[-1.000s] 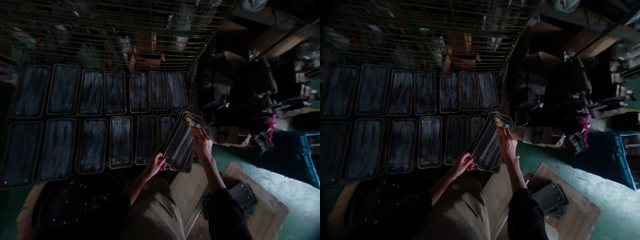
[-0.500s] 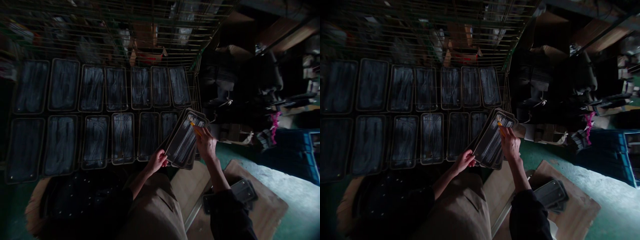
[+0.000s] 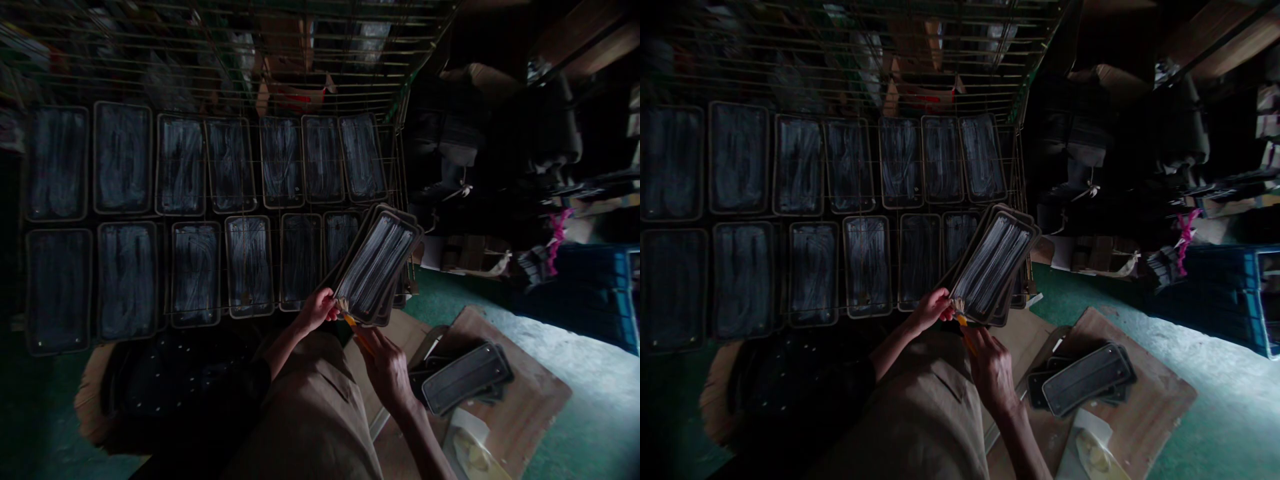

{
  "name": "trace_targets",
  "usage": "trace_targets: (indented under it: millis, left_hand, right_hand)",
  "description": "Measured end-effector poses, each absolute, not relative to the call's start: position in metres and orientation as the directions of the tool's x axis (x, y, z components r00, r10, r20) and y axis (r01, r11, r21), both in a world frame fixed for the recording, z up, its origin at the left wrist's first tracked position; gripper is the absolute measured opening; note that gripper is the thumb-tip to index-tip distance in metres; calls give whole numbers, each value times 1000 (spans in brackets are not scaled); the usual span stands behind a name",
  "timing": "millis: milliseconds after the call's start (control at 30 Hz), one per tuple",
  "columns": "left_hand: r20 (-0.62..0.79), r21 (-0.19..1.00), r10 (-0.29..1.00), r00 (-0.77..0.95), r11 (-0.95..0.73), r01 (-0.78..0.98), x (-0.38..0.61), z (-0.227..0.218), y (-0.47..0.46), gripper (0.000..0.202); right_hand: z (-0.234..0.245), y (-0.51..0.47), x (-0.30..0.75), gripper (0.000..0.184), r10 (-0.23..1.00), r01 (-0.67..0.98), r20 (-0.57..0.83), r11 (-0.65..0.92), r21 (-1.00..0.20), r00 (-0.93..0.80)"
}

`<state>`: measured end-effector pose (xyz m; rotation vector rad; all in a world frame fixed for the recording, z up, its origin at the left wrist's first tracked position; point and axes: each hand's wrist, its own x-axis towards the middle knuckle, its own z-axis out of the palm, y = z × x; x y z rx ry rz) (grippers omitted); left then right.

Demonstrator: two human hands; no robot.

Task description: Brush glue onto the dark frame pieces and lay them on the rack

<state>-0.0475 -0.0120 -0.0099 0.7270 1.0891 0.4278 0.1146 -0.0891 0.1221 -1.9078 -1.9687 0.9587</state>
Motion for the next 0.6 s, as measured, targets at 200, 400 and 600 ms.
trace_targets:
  millis: [200,400,600]
  left_hand:
    - [-629,731,663,406,683,16,-49,-11,-12,22]
    - [-625,734,661,416,678,25,-49,-10,-12,23]
    - [-630,733,662,405,680,29,-49,-9,-13,21]
  right_hand:
    - [115,-52,157,28,988,778,-154,-103,-620,8]
    - [106,21,189,26,986,867,109,-54,-495,124]
    - [105,-21,165,29,998,897,-69,-24,-441,-7]
